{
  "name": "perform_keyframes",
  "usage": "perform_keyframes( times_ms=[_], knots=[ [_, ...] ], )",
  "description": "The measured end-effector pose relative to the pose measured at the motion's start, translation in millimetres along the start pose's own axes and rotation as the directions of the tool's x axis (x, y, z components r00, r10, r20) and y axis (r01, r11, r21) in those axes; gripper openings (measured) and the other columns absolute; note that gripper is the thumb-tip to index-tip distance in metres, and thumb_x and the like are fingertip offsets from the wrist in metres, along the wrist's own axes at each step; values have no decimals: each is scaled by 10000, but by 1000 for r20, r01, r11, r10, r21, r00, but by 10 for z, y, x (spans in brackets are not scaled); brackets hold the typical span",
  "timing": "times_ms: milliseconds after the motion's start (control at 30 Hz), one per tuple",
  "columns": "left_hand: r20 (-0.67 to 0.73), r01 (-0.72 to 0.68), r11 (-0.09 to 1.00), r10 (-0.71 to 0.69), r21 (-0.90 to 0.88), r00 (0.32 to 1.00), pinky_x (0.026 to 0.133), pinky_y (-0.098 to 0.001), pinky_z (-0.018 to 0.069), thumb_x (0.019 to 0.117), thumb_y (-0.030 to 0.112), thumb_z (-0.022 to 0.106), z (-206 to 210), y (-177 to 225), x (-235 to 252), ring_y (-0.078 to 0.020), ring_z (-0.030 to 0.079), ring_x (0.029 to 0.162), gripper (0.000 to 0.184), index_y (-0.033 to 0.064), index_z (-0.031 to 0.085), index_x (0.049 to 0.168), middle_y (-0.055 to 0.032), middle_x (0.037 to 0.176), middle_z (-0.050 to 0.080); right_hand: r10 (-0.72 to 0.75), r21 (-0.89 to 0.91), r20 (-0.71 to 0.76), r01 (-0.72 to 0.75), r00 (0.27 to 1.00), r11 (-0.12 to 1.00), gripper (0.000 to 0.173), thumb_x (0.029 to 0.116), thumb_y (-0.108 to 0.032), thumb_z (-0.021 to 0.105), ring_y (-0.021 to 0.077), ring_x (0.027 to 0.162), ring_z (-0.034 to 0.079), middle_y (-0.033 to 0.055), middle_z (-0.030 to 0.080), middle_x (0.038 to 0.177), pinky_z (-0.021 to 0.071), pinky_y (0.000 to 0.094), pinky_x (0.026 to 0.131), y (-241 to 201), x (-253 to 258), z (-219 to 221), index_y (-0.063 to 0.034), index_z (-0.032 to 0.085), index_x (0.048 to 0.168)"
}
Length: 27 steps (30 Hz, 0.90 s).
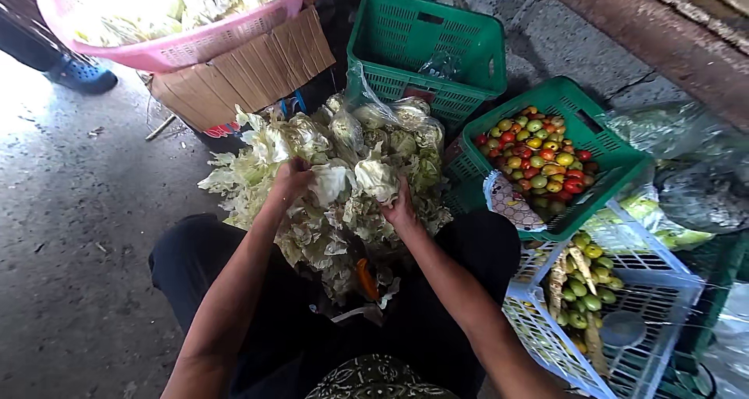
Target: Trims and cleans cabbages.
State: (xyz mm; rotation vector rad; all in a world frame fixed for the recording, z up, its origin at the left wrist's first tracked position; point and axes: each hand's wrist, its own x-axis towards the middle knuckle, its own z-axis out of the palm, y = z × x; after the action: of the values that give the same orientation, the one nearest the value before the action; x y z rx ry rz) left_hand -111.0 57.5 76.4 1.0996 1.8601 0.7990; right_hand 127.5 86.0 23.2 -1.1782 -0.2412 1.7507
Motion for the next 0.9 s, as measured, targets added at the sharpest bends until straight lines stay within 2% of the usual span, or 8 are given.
perform_keyframes(
  times_ms=[167,300,433,533,600,700,767,900],
  knots=[
    [-172,-64,947,123,315,977,956,-683,456,986,75,595,-54,-46,-109,-534,576,1164,318,-63,570,1271,-354,1273,568,-78,8,83,78,993,997,397,1045,-458,408,175,1011,634,56,622,1157,562,379,812,-78,8,-14,-175,509,1305],
    [-40,-317,916,337,245,941,1078,-687,371,1023,451,591,146,-163,-160,-542,375,1394,614,22,491,1451,-312,1578,318,-93,-76,236,113,967,991,268,1006,-197,473,185,1040,614,80,611,1155,542,398,881,-49,-5,15,-107,520,1254],
    [265,-226,959,265,-171,927,1063,-539,463,1035,463,562,295,-109,-178,-365,521,1346,743,200,212,1635,-183,1567,435,-30,-180,355,100,934,978,294,924,-111,481,154,961,634,59,636,1069,554,362,839,42,-59,11,-95,551,1209],
    [322,-115,951,209,-286,923,985,-481,514,1006,401,643,317,-111,-172,-296,617,1184,675,208,350,1583,-169,1395,594,-15,-331,455,184,890,926,430,927,-53,608,138,981,638,78,644,1138,560,350,872,70,-87,11,-47,511,1346],
    [291,-34,911,166,-410,942,844,-380,564,1020,299,626,350,-155,-130,-188,663,980,404,156,560,1393,-92,1183,677,-28,-357,457,212,889,910,436,924,-18,629,131,949,654,80,662,1120,573,337,852,81,-103,25,-33,523,1347],
    [199,22,821,113,-571,974,696,-265,552,1027,117,556,317,-220,-41,-83,617,755,142,118,593,1164,-6,977,652,-70,-317,409,213,910,924,357,968,-103,622,128,935,662,63,670,1085,579,335,841,83,-122,44,-54,537,1311],
    [165,-16,815,136,-579,977,760,-255,573,1012,73,588,255,-206,-33,-78,651,829,219,119,568,1225,-8,1047,659,-120,-285,416,254,901,924,383,966,-112,627,129,990,657,62,670,1149,572,338,873,65,-100,38,-71,553,1340],
    [266,-53,921,166,-385,950,991,-461,513,1007,437,617,262,-121,-136,-252,605,1195,624,123,434,1514,-126,1391,592,-108,-502,548,429,830,751,547,871,-10,695,185,1103,644,130,636,1311,558,393,934,-43,-100,17,-57,565,1401]
  ],
)
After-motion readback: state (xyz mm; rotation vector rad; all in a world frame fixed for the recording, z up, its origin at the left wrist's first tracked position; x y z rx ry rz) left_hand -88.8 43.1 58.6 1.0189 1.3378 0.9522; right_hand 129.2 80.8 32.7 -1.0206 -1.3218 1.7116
